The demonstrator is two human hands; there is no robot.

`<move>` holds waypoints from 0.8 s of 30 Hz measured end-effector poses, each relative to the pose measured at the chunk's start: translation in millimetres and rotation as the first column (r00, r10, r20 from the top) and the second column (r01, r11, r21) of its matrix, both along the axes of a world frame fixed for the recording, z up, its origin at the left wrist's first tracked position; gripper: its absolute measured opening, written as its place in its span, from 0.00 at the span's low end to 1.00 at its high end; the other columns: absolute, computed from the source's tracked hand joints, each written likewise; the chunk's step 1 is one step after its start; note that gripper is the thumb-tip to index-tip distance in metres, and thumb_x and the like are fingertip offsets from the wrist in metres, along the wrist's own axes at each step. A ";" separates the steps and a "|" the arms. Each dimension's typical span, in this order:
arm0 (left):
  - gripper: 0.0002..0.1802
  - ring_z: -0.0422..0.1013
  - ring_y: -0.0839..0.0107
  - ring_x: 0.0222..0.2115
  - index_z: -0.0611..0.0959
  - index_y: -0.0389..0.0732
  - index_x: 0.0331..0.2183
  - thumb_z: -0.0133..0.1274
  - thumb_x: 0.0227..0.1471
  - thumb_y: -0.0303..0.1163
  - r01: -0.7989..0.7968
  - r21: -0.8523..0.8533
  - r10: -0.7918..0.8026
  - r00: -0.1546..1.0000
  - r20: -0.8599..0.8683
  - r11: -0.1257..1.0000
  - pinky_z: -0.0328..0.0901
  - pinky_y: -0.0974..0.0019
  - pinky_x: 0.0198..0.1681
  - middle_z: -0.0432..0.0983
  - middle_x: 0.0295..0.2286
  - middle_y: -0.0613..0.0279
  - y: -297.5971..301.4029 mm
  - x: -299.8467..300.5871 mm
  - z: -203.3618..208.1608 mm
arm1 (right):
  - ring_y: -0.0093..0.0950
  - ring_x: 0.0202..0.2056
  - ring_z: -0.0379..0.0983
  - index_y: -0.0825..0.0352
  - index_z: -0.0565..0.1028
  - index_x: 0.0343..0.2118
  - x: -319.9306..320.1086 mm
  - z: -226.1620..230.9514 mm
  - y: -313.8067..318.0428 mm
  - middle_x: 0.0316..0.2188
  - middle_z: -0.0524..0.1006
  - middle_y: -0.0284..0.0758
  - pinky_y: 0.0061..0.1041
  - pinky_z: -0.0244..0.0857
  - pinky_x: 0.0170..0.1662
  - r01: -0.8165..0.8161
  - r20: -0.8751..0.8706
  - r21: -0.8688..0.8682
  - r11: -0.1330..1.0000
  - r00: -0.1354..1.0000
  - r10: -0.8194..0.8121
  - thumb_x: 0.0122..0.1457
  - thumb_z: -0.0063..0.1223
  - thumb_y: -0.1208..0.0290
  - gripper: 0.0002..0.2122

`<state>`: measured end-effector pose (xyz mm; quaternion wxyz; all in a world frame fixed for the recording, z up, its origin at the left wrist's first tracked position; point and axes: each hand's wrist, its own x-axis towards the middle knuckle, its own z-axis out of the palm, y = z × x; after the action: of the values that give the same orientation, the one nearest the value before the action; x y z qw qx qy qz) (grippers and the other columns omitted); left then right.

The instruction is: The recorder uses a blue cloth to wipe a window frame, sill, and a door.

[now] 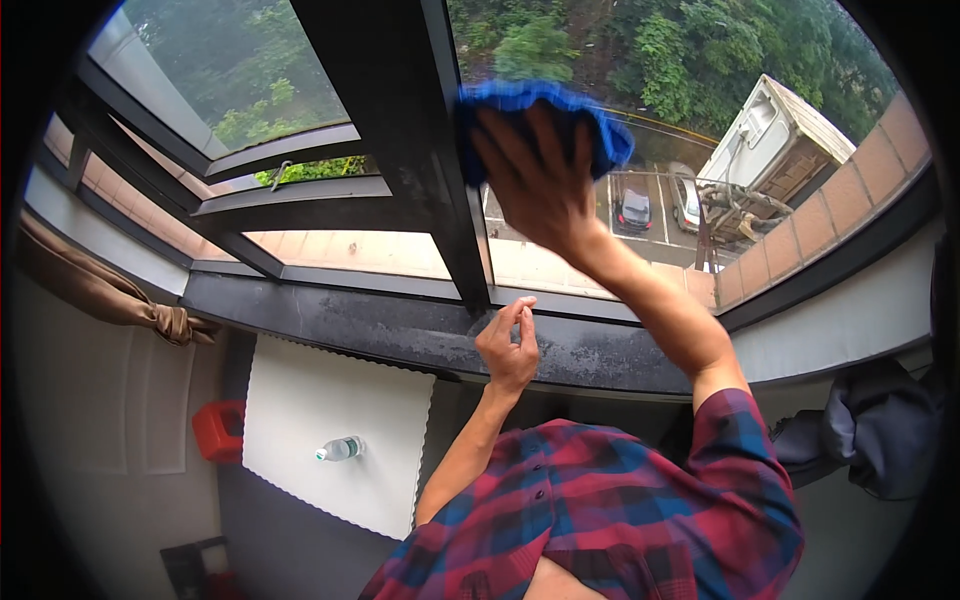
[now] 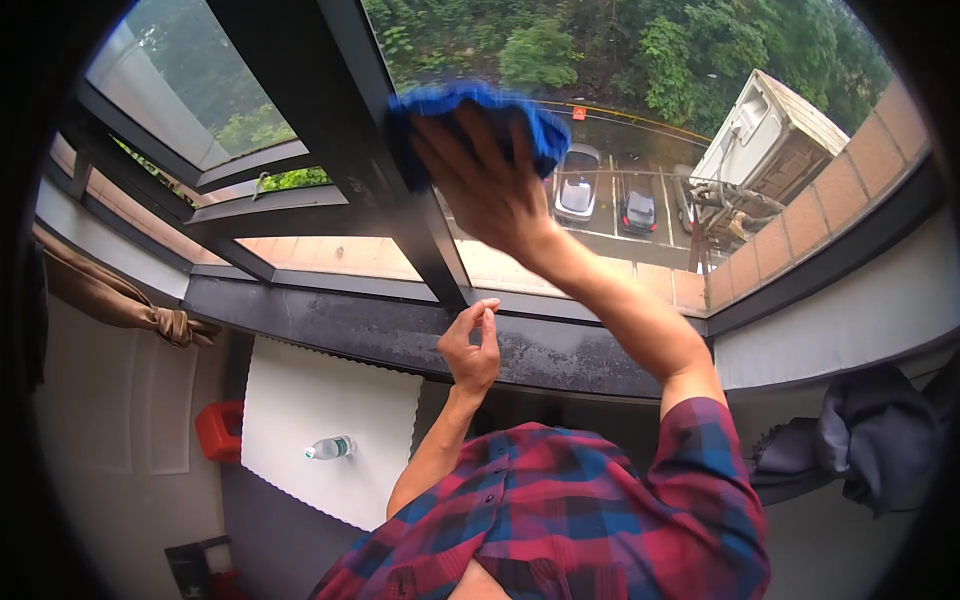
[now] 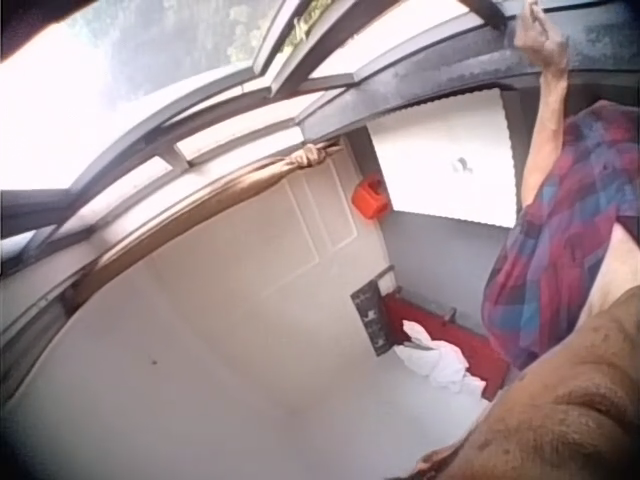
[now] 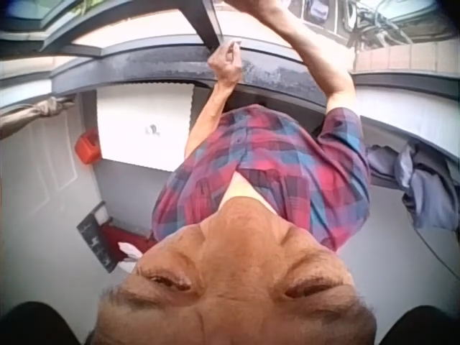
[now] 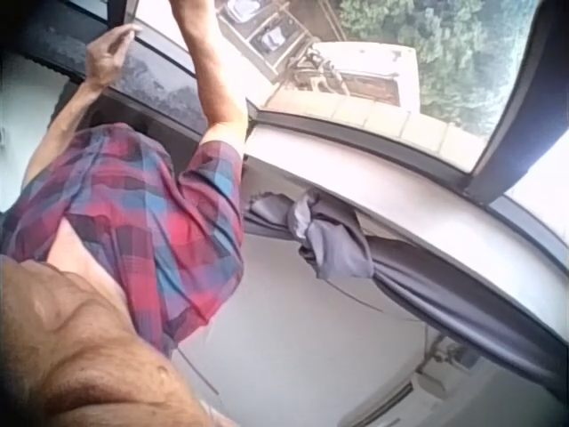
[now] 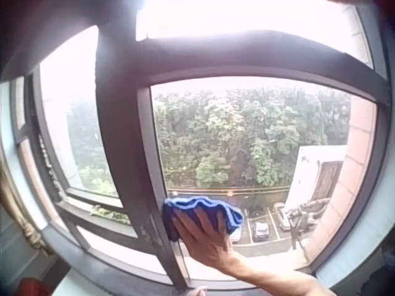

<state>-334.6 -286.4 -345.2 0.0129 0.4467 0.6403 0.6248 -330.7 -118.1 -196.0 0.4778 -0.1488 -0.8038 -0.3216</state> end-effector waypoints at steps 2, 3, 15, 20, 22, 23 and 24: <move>0.12 0.81 0.63 0.36 0.82 0.33 0.42 0.54 0.54 0.18 -0.048 0.066 0.052 0.996 -0.068 0.997 0.73 0.67 0.40 0.83 0.36 0.53 0.9 -5.2 14.9 | 0.38 0.66 0.54 0.47 0.77 0.54 15.3 -77.6 -3.3 0.64 0.65 0.24 0.56 0.34 0.66 0.030 0.157 -0.043 0.999 0.987 -0.023 0.54 0.52 0.64 0.22; 0.13 0.81 0.63 0.37 0.83 0.33 0.42 0.53 0.54 0.18 -0.085 0.139 0.102 0.987 -0.126 0.987 0.73 0.67 0.41 0.83 0.37 0.52 4.4 -9.2 22.7 | 0.37 0.67 0.51 0.45 0.76 0.56 23.9 -109.4 -2.5 0.65 0.63 0.23 0.54 0.31 0.67 0.051 0.212 -0.014 0.999 0.976 -0.047 0.55 0.51 0.64 0.23; 0.43 0.37 0.37 0.68 0.56 0.48 0.67 0.58 0.57 0.36 -0.048 0.276 0.240 0.648 -0.723 0.960 0.41 0.36 0.66 0.41 0.68 0.40 113.0 -62.3 154.1 | 0.32 0.68 0.49 0.41 0.75 0.57 128.7 -109.5 14.8 0.62 0.67 0.18 0.48 0.38 0.68 0.035 0.132 -0.223 0.974 0.991 -0.006 0.52 0.55 0.69 0.26; 0.34 0.39 0.40 0.68 0.66 0.47 0.63 0.55 0.59 0.45 -0.039 0.420 0.392 0.443 -0.806 0.907 0.39 0.33 0.65 0.45 0.68 0.47 141.9 -85.8 213.6 | 0.56 0.65 0.50 0.49 0.73 0.59 158.0 24.6 54.0 0.65 0.63 0.38 0.64 0.29 0.65 0.089 -0.355 -0.118 0.989 0.926 -0.126 0.62 0.50 0.51 0.23; 0.28 0.51 0.49 0.65 0.72 0.43 0.59 0.54 0.60 0.42 -0.058 0.612 0.602 0.268 -0.752 0.789 0.47 0.38 0.64 0.55 0.64 0.47 164.5 -108.1 240.2 | 0.55 0.63 0.55 0.58 0.71 0.59 154.3 61.1 78.0 0.62 0.65 0.44 0.63 0.39 0.63 0.229 -0.511 0.117 0.966 0.848 -0.139 0.61 0.50 0.57 0.23; 0.22 0.63 0.58 0.61 0.79 0.40 0.54 0.53 0.61 0.38 -0.035 0.785 0.785 0.076 -0.615 0.618 0.55 0.44 0.62 0.64 0.61 0.46 172.7 -112.0 247.2 | 0.52 0.60 0.62 0.67 0.71 0.56 145.9 67.9 86.0 0.59 0.68 0.49 0.60 0.50 0.62 0.398 -0.585 0.255 0.881 0.789 -0.188 0.61 0.49 0.64 0.22; 0.22 0.63 0.58 0.61 0.79 0.40 0.54 0.53 0.61 0.38 -0.032 0.776 0.775 0.089 -0.625 0.630 0.55 0.44 0.62 0.64 0.61 0.46 176.0 -106.6 246.8 | 0.55 0.63 0.55 0.58 0.70 0.59 138.7 55.5 78.2 0.62 0.64 0.44 0.64 0.39 0.63 0.244 -0.532 0.096 0.965 0.832 -0.157 0.60 0.51 0.57 0.24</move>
<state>-441.1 -110.4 -98.5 -0.7036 0.4883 0.3797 0.3499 -192.0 -39.9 -140.6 0.6510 -0.2747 -0.5962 -0.3812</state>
